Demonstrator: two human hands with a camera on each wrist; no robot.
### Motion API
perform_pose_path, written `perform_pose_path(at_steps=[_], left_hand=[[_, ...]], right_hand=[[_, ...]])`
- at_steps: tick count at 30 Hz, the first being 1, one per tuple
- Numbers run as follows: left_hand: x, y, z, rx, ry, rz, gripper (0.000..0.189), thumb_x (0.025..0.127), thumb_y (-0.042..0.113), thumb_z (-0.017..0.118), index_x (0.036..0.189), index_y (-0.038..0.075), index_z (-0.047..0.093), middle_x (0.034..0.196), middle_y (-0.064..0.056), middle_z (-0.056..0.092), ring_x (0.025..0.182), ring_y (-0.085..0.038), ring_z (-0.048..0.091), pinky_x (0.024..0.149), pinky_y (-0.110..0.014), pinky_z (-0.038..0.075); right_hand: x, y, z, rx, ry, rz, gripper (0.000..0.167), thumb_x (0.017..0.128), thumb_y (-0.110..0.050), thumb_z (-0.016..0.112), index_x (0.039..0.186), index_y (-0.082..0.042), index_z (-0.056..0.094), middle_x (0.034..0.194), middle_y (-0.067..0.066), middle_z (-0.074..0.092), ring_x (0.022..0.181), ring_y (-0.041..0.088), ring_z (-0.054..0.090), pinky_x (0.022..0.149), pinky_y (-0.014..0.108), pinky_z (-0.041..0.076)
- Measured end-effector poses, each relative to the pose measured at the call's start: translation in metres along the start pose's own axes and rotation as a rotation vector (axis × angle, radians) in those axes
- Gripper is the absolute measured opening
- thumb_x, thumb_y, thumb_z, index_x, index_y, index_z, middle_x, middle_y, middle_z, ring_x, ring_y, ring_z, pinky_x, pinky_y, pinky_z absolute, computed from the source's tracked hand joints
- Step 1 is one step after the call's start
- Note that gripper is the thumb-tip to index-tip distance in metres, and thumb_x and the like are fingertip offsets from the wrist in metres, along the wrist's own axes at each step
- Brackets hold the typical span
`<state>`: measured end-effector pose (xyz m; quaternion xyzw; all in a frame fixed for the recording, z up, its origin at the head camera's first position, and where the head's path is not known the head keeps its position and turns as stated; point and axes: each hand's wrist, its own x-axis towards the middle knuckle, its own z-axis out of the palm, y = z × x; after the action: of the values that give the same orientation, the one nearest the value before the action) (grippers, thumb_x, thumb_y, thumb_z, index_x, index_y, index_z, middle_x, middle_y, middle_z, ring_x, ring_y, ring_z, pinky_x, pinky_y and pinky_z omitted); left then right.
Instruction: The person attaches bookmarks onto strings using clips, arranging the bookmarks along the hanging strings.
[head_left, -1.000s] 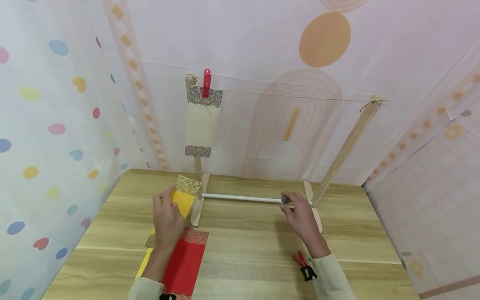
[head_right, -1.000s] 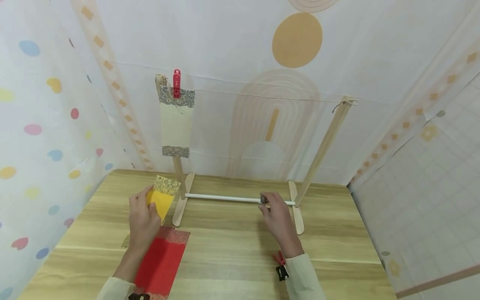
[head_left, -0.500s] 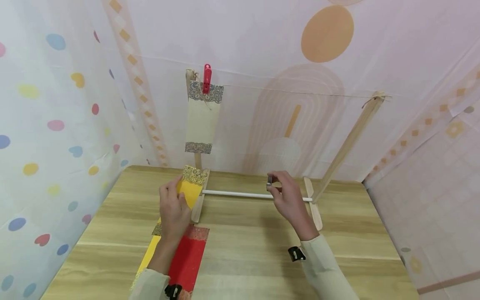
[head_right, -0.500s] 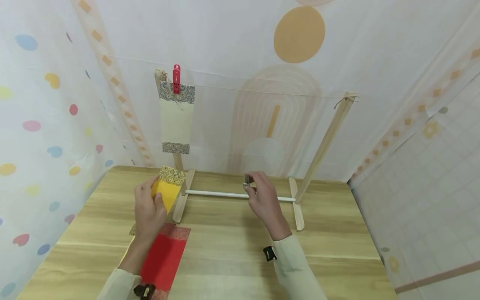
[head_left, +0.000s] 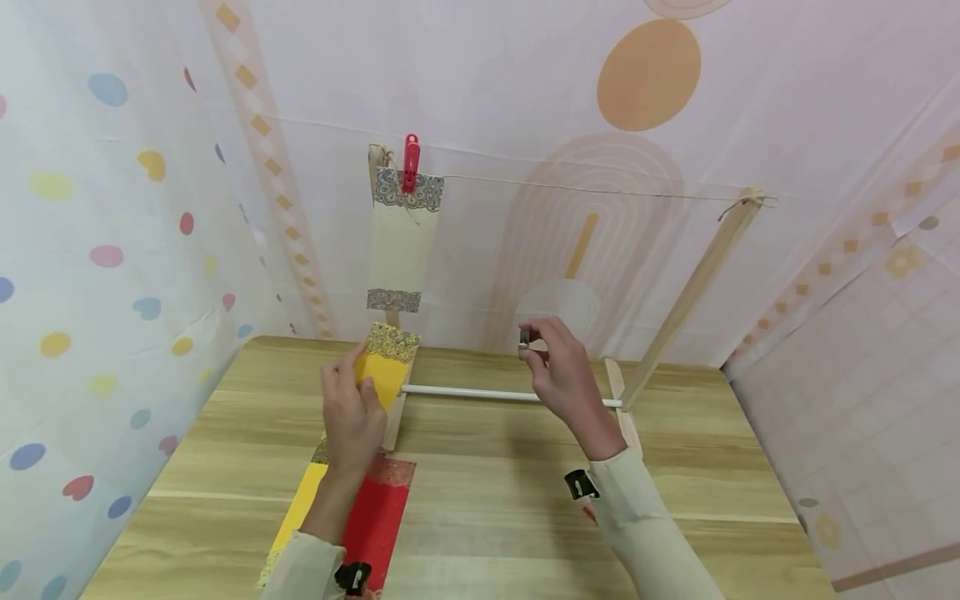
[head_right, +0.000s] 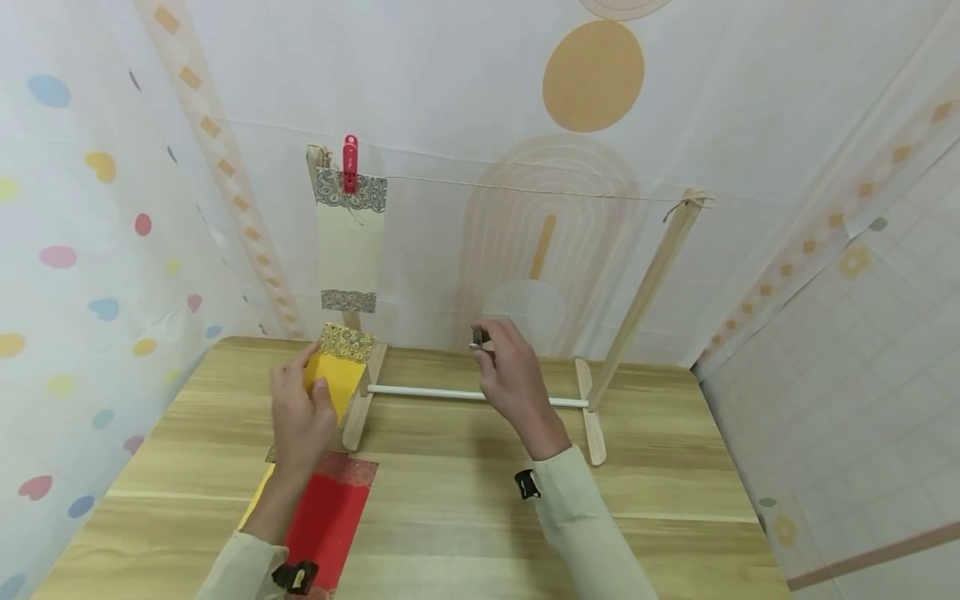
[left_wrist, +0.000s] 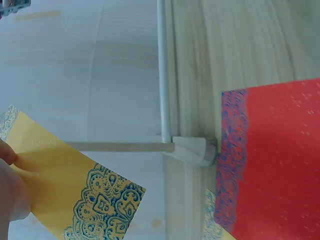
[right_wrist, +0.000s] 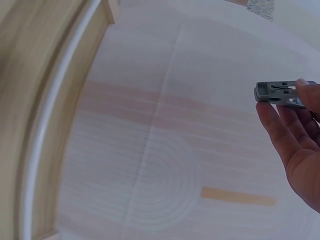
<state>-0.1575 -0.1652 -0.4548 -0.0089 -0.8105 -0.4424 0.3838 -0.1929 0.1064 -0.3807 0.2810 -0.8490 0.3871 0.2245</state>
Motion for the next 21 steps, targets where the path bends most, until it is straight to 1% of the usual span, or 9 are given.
perform_pose_path(at_steps=[3, 9, 15, 21], left_hand=[[0.004, 0.006, 0.004, -0.03, 0.006, 0.001, 0.051, 0.092, -0.018, 0.051, 0.14, -0.001, 0.054, 0.108, -0.026, 0.046, 0.081, -0.029, 0.045, 0.068, -0.034, 0.038], [0.01, 0.017, 0.011, -0.071, 0.05, 0.003, 0.053, 0.089, -0.019, 0.051, 0.138, -0.002, 0.056, 0.109, -0.027, 0.047, 0.086, -0.032, 0.048, 0.072, -0.036, 0.04], [0.019, 0.028, 0.016, -0.104, 0.058, 0.036, 0.052, 0.089, -0.019, 0.051, 0.138, -0.002, 0.057, 0.114, -0.028, 0.05, 0.091, -0.035, 0.051, 0.077, -0.038, 0.043], [0.027, 0.04, 0.019, -0.1, 0.05, 0.039, 0.052, 0.09, -0.017, 0.051, 0.139, 0.0, 0.056, 0.113, -0.026, 0.05, 0.083, -0.03, 0.048, 0.069, -0.034, 0.041]], right_hand=[[0.006, -0.005, 0.0, 0.007, -0.004, -0.005, 0.032, 0.092, 0.012, 0.065, 0.123, 0.004, 0.061, 0.114, 0.015, 0.061, 0.105, 0.027, 0.065, 0.08, 0.034, 0.058], [0.015, -0.012, 0.003, 0.039, -0.032, -0.007, 0.031, 0.092, 0.012, 0.065, 0.121, 0.005, 0.061, 0.114, 0.016, 0.06, 0.106, 0.027, 0.065, 0.082, 0.032, 0.057], [0.023, -0.017, 0.003, 0.051, -0.013, -0.055, 0.03, 0.092, 0.012, 0.065, 0.12, 0.006, 0.06, 0.114, 0.016, 0.06, 0.105, 0.027, 0.065, 0.082, 0.031, 0.057], [0.033, -0.023, -0.001, 0.049, -0.003, -0.087, 0.03, 0.092, 0.012, 0.064, 0.122, 0.007, 0.059, 0.113, 0.017, 0.059, 0.105, 0.028, 0.064, 0.079, 0.032, 0.058]])
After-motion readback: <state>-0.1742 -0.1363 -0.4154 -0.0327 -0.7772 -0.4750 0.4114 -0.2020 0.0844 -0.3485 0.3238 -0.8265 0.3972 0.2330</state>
